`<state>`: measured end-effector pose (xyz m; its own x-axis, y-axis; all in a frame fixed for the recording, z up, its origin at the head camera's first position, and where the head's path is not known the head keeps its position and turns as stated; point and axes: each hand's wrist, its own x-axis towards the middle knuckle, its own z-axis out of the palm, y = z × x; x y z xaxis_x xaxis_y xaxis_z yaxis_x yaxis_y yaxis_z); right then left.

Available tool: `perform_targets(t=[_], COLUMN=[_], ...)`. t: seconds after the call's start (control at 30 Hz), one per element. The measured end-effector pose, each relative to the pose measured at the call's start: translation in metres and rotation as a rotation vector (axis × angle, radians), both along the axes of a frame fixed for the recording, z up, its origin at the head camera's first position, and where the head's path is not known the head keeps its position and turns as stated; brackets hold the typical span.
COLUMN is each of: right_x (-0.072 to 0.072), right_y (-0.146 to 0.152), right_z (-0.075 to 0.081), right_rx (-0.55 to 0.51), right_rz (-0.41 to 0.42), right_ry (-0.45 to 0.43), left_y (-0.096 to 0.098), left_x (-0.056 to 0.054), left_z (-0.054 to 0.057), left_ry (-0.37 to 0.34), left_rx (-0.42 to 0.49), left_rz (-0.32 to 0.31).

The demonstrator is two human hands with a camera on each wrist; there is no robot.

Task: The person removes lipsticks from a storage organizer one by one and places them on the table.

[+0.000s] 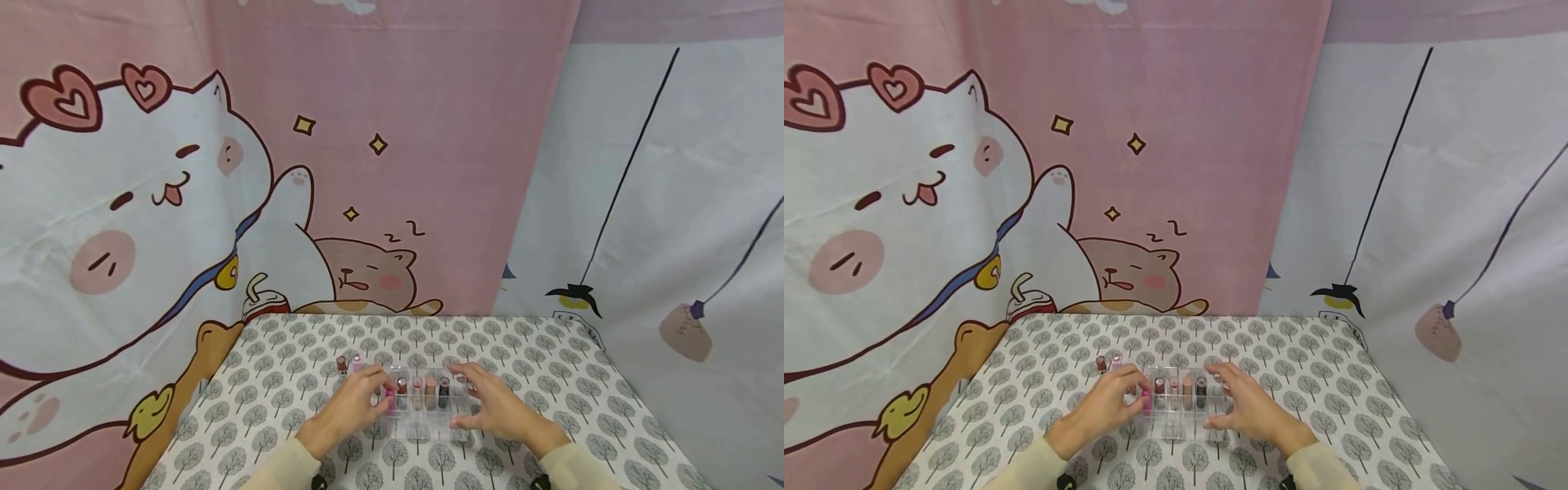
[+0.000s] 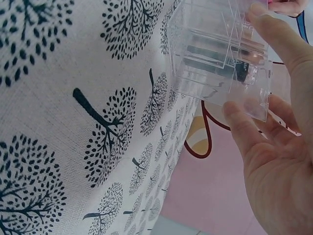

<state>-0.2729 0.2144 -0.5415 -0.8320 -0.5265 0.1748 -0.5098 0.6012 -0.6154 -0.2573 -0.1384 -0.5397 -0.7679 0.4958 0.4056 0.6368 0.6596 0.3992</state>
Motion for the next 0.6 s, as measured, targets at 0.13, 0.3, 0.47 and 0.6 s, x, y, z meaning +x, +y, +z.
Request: perform_targets(t=[0.13, 0.3, 0.47, 0.6], right_x=[-0.0005, -0.0030, -0.0024, -0.0015], right_y=[-0.0004, -0.0008, -0.0001, -0.0001], right_z=[-0.0002, 0.0026, 0.0019, -0.0002], right_rx=[-0.004, -0.026, -0.014, -0.019], right_rz=[0.002, 0.005, 0.001, 0.008], right_ry=[0.001, 0.013, 0.020, 0.013], left_y=[-0.0009, -0.0014, -0.0019, -0.0012], left_x=[0.0008, -0.0019, -0.0034, -0.0021], left_z=[0.0022, 0.0083, 0.0087, 0.0097], left_ry=[0.015, 0.033, 0.067, 0.066], left_rx=[0.008, 0.033, 0.080, 0.094], left_rz=[0.011, 0.019, -0.022, -0.028])
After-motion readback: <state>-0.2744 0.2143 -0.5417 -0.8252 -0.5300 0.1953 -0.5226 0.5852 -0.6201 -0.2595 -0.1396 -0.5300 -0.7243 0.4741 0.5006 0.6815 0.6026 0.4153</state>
